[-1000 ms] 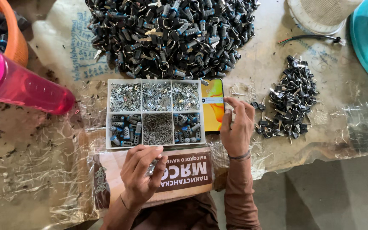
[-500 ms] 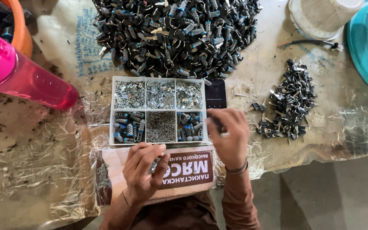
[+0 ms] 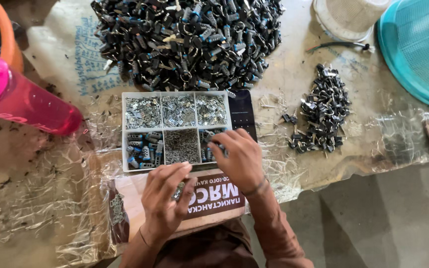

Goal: The person assembles small metal electrical connectors by hand, fitting spring and contact components into connector bodies one at a time and placing finished connectors into a compartmented parts box. They occasionally reach into the box compartments to retrieve or sort small metal parts.

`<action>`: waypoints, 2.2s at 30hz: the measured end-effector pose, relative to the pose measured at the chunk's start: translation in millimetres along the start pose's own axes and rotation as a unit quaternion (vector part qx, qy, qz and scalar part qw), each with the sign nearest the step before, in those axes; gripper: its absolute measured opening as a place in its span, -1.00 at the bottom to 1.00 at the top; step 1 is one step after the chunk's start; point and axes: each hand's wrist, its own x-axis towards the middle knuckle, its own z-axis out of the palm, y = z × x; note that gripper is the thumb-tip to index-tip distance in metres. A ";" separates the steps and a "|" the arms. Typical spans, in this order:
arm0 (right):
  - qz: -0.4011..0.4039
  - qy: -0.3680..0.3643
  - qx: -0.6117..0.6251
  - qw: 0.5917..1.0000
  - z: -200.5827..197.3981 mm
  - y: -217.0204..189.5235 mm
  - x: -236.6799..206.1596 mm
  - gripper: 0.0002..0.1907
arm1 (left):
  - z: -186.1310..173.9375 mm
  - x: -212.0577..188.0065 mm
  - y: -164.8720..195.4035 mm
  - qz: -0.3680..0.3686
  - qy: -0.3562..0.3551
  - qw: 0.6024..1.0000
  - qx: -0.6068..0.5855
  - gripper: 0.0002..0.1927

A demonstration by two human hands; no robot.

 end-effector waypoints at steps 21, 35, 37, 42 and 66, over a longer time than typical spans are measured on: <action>0.028 0.066 0.217 0.973 27.6 -29.1 4.7 -0.82 | -18.3 29.6 -13.4 -0.139 0.025 0.987 -0.077 -0.58; 0.141 -0.056 0.613 0.776 57.9 -9.5 14.3 -0.89 | -18.4 40.9 -30.2 -0.175 -0.013 0.980 -0.099 -0.60; 0.202 -0.073 0.660 0.720 61.6 -8.3 11.6 -0.90 | -20.4 40.0 -29.5 -0.177 -0.003 0.978 -0.115 -0.61; 0.142 -0.005 0.483 0.864 67.1 -16.6 3.1 -0.93 | -22.5 39.0 -29.5 -0.177 0.003 0.973 -0.145 -0.61; 0.041 0.025 0.483 0.875 60.0 -31.1 3.8 -0.92 | -18.8 32.2 -42.3 -0.082 0.033 0.992 -0.091 -0.54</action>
